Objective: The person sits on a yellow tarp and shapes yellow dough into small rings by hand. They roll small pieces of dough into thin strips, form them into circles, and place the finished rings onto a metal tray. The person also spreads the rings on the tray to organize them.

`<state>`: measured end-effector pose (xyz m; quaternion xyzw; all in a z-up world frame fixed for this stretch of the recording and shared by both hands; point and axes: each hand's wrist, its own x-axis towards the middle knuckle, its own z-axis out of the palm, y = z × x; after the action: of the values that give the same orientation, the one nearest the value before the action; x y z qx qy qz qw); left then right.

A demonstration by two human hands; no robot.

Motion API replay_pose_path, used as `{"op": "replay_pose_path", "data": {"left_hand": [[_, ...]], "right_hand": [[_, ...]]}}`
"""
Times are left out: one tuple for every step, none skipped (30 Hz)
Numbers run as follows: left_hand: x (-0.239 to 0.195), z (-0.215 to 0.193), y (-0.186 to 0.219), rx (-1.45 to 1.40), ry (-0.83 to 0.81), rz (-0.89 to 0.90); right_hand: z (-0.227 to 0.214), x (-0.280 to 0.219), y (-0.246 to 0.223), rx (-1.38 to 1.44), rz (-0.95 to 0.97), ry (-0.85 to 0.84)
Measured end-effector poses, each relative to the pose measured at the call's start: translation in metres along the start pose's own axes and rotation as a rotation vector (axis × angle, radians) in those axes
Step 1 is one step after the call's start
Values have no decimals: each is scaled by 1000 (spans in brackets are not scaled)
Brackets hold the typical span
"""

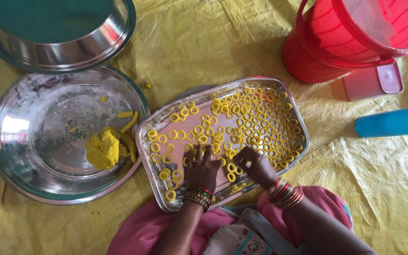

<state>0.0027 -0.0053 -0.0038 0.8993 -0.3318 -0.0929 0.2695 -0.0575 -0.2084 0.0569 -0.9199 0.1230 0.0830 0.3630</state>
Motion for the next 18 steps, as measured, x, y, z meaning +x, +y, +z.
{"op": "replay_pose_path", "data": {"left_hand": [[0,0,1,7,-22,-12],[2,0,2,-2,-2,-3],[1,-1,2,-6,18,5],[1,-1,2,-11,38,12],[1,-1,3,0,36,16],[0,0,3,12,34,20],[1,0,3,24,34,24],[2,1,2,18,44,27],[1,1,2,11,53,28],[2,2,2,5,62,28],[2,2,2,-6,62,30],[3,3,3,-17,62,31],[3,3,3,-28,61,32],[3,3,2,-20,60,38],[2,3,2,-14,58,45],[2,3,1,-7,56,51],[1,4,1,-18,60,48],[1,4,1,-28,65,45]], "right_hand": [[-11,9,14,52,117,4],[-31,20,32,-54,-18,151],[-46,35,49,-157,-155,298],[-63,53,67,-197,-8,396],[-80,72,85,-159,-98,462],[-97,89,103,-165,136,489],[-109,110,118,-351,55,551],[-119,124,133,-536,-29,609],[-123,136,145,-560,24,610],[-125,146,156,-584,76,611],[-127,155,165,-607,129,613],[-128,162,172,-621,132,612],[-127,167,178,-634,136,611],[-126,171,183,-648,139,610],[-125,174,187,-654,146,613],[-124,176,191,-660,153,616],[-123,177,195,-667,163,621],[-123,177,198,-651,199,623]]}}
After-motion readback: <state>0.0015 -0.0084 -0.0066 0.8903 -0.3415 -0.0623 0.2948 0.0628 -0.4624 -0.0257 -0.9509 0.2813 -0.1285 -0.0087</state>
